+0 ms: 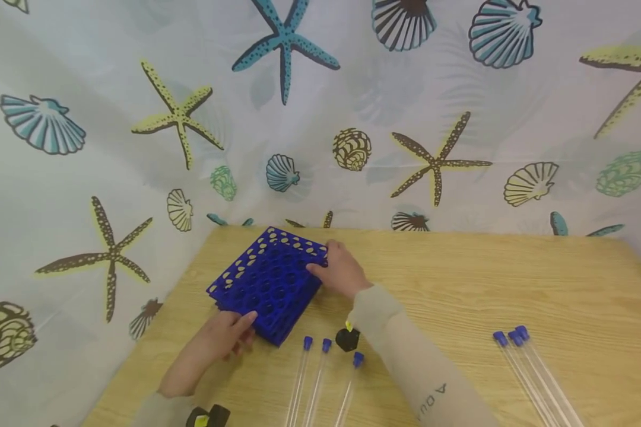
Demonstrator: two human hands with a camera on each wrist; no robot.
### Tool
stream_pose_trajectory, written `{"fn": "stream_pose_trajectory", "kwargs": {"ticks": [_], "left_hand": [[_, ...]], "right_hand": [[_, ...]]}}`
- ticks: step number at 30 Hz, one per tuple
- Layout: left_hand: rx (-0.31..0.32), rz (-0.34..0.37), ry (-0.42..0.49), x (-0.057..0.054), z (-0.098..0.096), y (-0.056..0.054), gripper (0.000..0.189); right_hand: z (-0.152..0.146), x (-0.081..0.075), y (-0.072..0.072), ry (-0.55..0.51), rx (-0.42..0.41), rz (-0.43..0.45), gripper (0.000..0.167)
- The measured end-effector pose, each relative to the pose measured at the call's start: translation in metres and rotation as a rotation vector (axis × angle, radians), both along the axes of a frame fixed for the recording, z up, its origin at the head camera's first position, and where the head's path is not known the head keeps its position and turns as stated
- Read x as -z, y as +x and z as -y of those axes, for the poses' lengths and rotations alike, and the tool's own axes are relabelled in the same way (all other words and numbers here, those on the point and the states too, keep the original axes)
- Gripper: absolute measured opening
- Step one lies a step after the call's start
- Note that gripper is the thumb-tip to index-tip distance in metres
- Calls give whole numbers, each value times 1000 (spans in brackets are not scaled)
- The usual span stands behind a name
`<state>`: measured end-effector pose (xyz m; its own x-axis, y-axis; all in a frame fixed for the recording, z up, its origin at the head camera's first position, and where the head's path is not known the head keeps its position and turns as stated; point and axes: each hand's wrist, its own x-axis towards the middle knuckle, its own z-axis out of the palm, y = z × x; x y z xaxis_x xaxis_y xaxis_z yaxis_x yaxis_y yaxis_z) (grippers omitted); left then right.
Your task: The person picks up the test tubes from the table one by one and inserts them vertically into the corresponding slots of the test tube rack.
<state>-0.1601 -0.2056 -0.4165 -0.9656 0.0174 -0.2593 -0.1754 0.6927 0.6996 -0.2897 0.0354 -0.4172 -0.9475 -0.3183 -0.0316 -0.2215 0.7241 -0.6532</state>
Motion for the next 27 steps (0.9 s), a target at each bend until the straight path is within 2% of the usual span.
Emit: {"fn": "stream_pose_trajectory", "kwargs": {"ticks": [7,14,22,27], "left_hand": [[22,14,59,2,-6,-9,42],[31,69,83,-1,-10,-16,40],[45,82,70,-3,-16,-24,39],[57,74,59,-4,-22,-28,39]], "right_hand": [[-15,4,2,-41,32,6,77],[-28,4,8,-81,65,30,76],[-41,6,16,-103,100,37,76],[-52,8,19,-67,101,3,78]]}}
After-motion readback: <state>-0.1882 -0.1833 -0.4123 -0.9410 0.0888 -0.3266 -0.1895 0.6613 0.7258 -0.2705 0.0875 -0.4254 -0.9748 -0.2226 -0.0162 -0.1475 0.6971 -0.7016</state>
